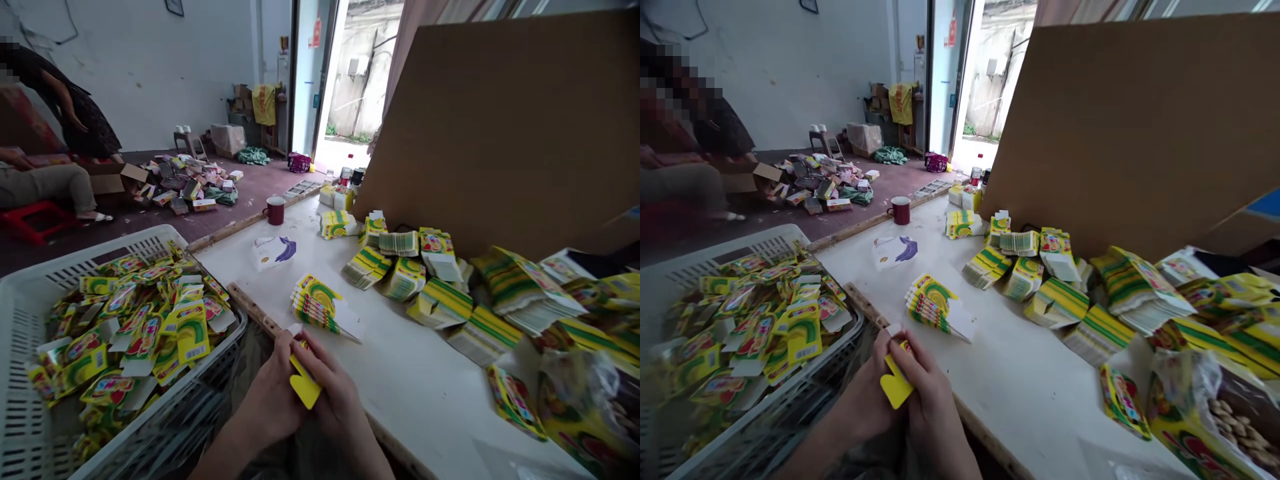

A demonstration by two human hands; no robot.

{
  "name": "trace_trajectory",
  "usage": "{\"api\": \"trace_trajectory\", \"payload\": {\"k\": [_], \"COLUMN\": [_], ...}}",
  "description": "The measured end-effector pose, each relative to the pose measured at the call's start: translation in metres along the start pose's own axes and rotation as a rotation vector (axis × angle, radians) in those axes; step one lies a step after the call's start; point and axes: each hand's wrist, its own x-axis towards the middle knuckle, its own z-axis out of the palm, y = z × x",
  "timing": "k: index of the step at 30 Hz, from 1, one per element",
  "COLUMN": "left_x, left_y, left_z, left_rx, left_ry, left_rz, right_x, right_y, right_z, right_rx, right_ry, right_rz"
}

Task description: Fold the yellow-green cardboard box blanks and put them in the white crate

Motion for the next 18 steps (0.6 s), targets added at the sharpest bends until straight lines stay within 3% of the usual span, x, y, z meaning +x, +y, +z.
{"api": "trace_trajectory", "payload": {"k": [3,5,9,12,16,18], "left_x": [-0.003,-0.003,0.0,0.003,0.005,0.008], "left_y": [-0.002,0.001,0.01,0.016,0.016,0.007], "left_z": [0.004,-0.004,-0.036,-0.048,-0.043,-0.046], "left_rx": [0.102,0.111,0.09,0.06,-0.07,-0.282], "left_ry": [0.091,0.063,-0.12,-0.291,-0.3,-0.158], "left_rz": [-0.069,-0.119,-0.146,-0.161,-0.164,-0.212], "right_x": [-0.002,-0.001,0.001,0.003,0.007,0.01], "right_y": [0.006,0.006,-0.007,-0.022,-0.024,-0.015], "right_z": [-0.005,-0.009,-0.023,-0.03,-0.021,-0.015], "right_rx": [-0.138,-0.216,-0.298,-0.271,-0.141,0.012], "right_ry": [0.073,0.014,-0.227,-0.352,-0.225,-0.11], "right_rz": [-0.041,-0.063,-0.006,0.094,0.168,0.142]}}
